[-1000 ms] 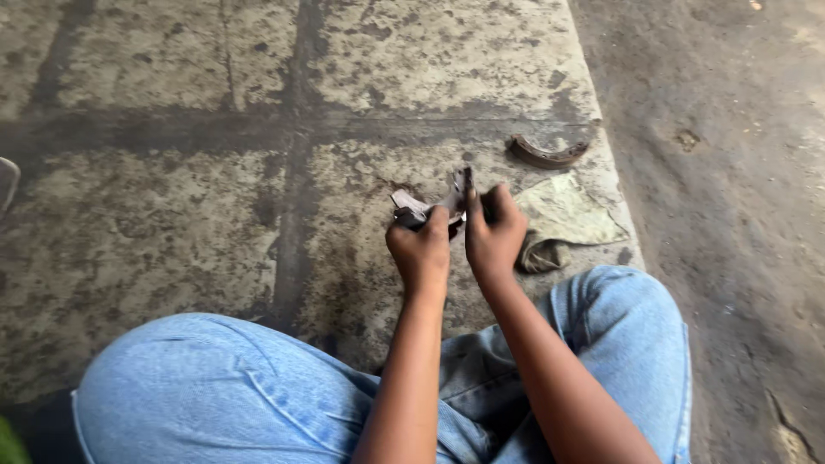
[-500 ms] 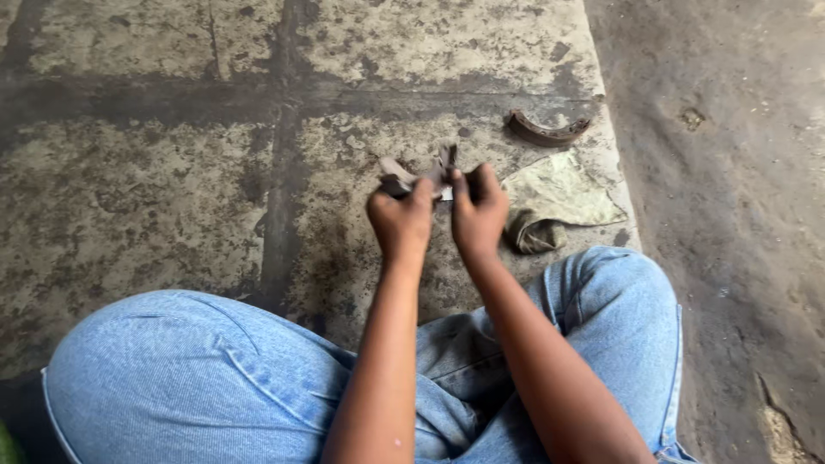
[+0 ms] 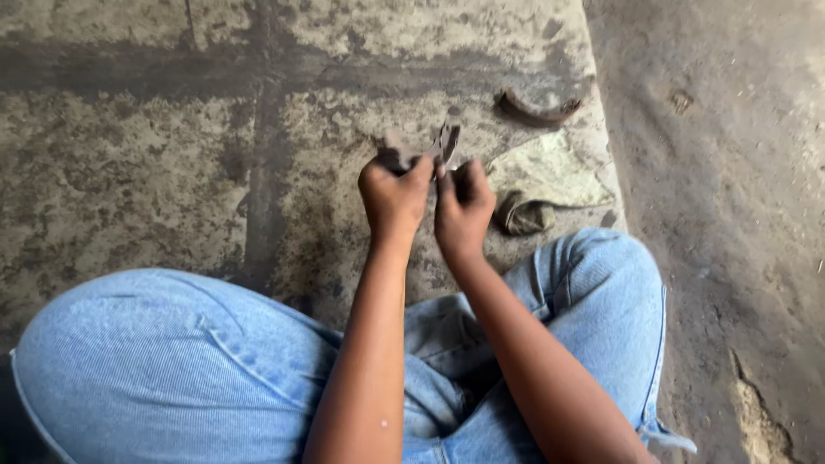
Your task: The person sits on the floor and scrubs a curved metal part with a small abrasive tool. They repeatedly wipe the part with a cloth to remove residue and inspect the surface. The person handles the part with both hands, turning it to clean different sides.
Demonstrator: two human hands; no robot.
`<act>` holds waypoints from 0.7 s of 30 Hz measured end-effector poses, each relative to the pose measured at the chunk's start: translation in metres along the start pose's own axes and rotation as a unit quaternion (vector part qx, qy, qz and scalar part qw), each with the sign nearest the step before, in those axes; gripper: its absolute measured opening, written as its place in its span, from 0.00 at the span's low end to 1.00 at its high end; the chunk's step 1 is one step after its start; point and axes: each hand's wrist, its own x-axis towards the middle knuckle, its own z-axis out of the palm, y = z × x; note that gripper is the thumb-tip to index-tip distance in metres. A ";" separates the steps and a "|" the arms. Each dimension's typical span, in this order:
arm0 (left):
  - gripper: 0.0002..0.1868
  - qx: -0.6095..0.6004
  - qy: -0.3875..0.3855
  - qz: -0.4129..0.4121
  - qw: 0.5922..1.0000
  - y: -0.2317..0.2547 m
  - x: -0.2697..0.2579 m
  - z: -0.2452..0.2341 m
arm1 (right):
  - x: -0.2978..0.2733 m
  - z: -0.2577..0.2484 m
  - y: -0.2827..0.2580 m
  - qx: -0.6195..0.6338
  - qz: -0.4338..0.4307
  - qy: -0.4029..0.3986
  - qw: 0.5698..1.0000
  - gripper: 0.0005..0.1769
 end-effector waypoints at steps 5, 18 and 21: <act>0.16 0.109 0.009 0.012 0.994 0.006 -0.007 0.002 | 0.013 -0.002 0.012 0.064 0.059 0.042 0.995 0.13; 0.08 -0.030 0.015 0.017 0.999 -0.009 0.006 0.004 | 0.018 -0.009 0.024 0.000 -0.007 -0.033 0.999 0.18; 0.11 0.023 0.023 0.027 0.999 -0.015 0.003 0.003 | 0.034 -0.003 0.021 0.021 0.016 -0.009 1.000 0.15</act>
